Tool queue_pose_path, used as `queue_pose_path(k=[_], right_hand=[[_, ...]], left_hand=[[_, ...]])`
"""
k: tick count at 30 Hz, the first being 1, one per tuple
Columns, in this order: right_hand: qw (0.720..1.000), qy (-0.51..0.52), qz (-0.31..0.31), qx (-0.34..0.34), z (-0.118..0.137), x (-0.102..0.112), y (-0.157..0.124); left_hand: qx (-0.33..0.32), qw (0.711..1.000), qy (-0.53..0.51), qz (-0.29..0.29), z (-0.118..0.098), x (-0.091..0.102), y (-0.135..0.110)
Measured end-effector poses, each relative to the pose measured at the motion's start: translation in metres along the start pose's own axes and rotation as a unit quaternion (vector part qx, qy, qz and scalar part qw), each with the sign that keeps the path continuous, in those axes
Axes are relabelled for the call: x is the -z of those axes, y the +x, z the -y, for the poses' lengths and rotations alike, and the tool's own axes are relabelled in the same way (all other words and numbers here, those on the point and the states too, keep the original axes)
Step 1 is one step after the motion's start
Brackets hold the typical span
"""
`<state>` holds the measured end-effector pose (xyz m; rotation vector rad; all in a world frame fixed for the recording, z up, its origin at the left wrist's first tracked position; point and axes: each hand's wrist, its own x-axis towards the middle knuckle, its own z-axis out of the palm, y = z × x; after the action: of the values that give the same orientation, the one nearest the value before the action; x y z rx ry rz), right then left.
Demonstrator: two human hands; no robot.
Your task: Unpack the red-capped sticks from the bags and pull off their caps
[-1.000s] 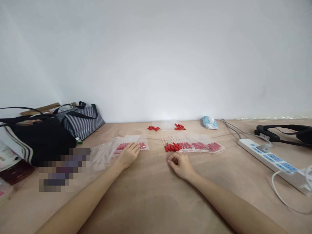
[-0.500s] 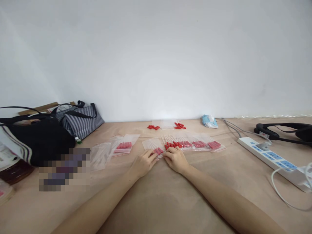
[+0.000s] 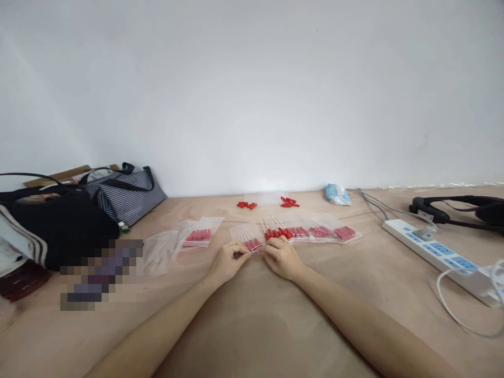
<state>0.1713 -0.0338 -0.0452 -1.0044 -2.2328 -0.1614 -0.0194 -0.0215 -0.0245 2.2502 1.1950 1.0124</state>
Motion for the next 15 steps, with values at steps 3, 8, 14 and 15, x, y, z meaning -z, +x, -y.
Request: queue_pose_path(k=[3, 8, 14, 15], right_hand=[[1.000, 0.016, 0.001, 0.019, -0.001, 0.000, 0.000], [0.999, -0.026, -0.035, 0.022, -0.002, -0.004, 0.004], [0.995, -0.045, -0.072, 0.051, -0.002, -0.012, 0.019], [0.995, -0.039, -0.069, 0.055, -0.002, -0.013, 0.021]], left_hand=[[0.030, 0.999, -0.022, 0.003, 0.000, 0.001, 0.001], [0.053, 0.998, -0.030, 0.005, 0.000, 0.000, 0.001], [0.066, 0.998, -0.009, 0.013, 0.001, 0.004, 0.000], [0.061, 0.998, -0.003, 0.012, 0.001, 0.005, -0.001]])
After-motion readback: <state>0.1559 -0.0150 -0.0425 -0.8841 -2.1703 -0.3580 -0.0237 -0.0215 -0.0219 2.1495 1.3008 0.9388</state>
